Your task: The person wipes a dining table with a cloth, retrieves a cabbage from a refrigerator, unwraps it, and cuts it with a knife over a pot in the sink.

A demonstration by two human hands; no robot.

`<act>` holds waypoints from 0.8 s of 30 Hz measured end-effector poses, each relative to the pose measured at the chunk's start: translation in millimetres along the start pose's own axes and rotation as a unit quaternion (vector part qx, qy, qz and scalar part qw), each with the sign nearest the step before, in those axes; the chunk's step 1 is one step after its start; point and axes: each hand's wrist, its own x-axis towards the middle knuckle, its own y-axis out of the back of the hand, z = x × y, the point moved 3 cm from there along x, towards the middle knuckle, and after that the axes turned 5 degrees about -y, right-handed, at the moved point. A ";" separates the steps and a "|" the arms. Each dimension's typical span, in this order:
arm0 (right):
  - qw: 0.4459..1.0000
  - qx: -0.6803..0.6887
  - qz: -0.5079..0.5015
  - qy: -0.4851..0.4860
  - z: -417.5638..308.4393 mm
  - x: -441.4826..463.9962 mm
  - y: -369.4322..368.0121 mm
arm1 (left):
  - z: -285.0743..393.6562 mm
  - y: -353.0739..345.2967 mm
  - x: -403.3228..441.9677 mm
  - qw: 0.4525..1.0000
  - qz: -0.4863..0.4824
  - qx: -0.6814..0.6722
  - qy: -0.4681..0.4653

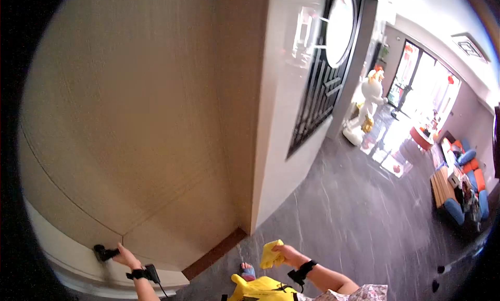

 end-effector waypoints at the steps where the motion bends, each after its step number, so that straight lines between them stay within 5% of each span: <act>1: 0.999 -0.051 -0.006 0.007 -3.2 40.4 8.9 | -5.7 -7.2 -11.0 0.995 0.084 0.044 -0.026; 4: 0.994 -0.100 -0.027 -0.034 -45.2 44.9 -53.6 | -59.5 9.7 1.0 0.978 0.168 0.080 -0.090; 5: 0.992 -0.107 -0.032 -0.064 -60.1 34.6 -75.4 | -80.8 21.3 3.7 0.979 0.168 0.058 -0.103; 7: 0.965 -0.250 -0.074 0.042 -65.0 55.8 -78.5 | -111.5 56.9 -9.3 0.978 0.139 0.096 -0.119; 8: 0.970 -0.230 -0.084 0.000 -67.8 62.5 -93.3 | -113.3 71.8 -4.8 0.975 0.106 0.153 -0.119; 16: 0.949 -0.225 -0.156 -0.156 -29.4 136.0 -128.3 | 18.5 35.1 -25.1 0.926 0.028 0.363 0.102; 18: 0.946 -0.225 -0.170 -0.162 -23.1 167.4 -140.2 | 23.8 16.5 3.2 0.965 0.041 0.256 -0.043; 19: 0.879 -0.406 -0.249 0.033 -39.3 158.7 -172.1 | 19.8 2.0 20.2 0.977 0.034 0.197 -0.072; 20: 0.742 -0.551 -0.309 0.225 -54.9 145.2 -202.1 | 11.7 -9.1 40.3 0.992 0.009 0.129 -0.016; 21: 0.546 -0.650 -0.344 0.402 -62.7 130.6 -235.3 | 20.0 -24.5 55.5 0.995 0.009 0.089 0.035; 23: 0.856 -0.446 -0.257 0.044 -65.3 164.8 -229.0 | 49.6 -73.3 42.1 0.991 0.003 0.004 0.131; 24: 0.927 -0.292 -0.185 -0.146 -54.6 179.0 -245.2 | 54.3 -80.3 55.0 0.988 0.005 -0.033 0.152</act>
